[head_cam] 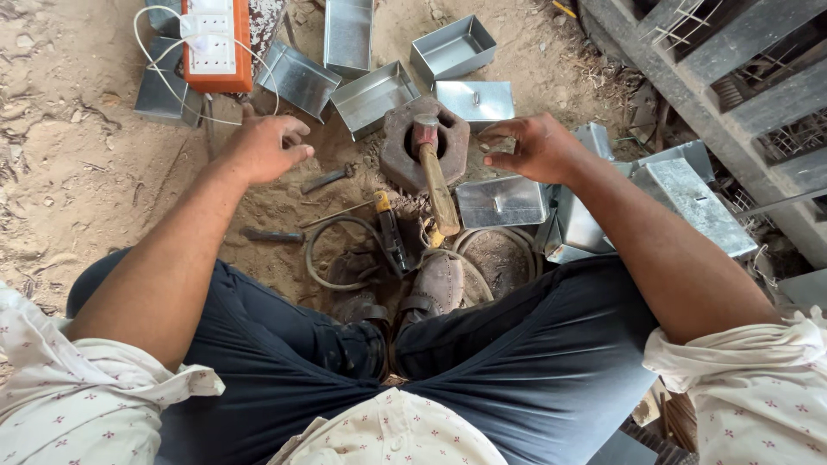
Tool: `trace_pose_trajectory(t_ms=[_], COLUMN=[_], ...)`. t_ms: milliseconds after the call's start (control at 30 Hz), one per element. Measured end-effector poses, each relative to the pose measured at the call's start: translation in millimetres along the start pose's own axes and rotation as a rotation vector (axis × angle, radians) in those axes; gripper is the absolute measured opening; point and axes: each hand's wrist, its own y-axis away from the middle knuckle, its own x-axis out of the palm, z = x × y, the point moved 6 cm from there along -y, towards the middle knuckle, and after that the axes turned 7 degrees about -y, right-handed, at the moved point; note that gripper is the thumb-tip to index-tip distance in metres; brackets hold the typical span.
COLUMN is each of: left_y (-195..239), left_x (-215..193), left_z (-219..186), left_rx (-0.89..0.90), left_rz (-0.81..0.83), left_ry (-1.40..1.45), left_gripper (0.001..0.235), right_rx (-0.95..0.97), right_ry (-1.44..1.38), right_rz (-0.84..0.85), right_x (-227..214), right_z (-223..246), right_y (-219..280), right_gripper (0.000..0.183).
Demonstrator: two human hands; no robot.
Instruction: The person sits on the ground and uses a hammer to shape a rectangular metal box. They then use a welding tool to join the seams of the metal box, creating sparks. The person handles multiple metal boxes throughout the process.
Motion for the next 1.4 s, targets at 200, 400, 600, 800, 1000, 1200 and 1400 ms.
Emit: trace_pose_trajectory(t_ms=[200,400,600,800,1000,1200,1400], left_y=[-5.9,2.7,5.9,9.8,13.5,10.8,7.1], left_x=[-6.0,-12.2,-18.4,-7.4,-21.5,-20.6,-18.6], left_z=[-0.3,-2.5,-9.0,-24.6,-22.8,-21.6,-22.2], left_rx=[0.06,0.01,0.009,0.123,0.163,0.188,0.176], left_rz=[-0.024,-0.068,-0.124,0.018,-0.168,-0.189,-0.185], left_ry=[-0.072,0.003,-0.004,0.122,0.033,0.041,0.007], left_gripper=[0.062,0.049,0.05,0.089,0.083,0.075,0.068], right_rx=[-0.022,-0.014,0.006,0.099,0.001,0.105,0.182], right_ry=[-0.01,-0.013,-0.018,0.001,-0.033,0.018,0.053], right_rz=[-0.014,-0.015,-0.012,0.018,-0.037,-0.016,0.009], right_x=[-2.6,-2.5,-2.0,-5.9,-9.2,-6.5,-3.0], right_z=[1.6,-0.2,-1.1,-3.6,2.9,-8.1,-21.1], right_y=[-1.5,-0.2,1.9,3.5,3.4,2.7,2.9], right_gripper=[0.043,0.044,0.043,0.045,0.044,0.045,0.047])
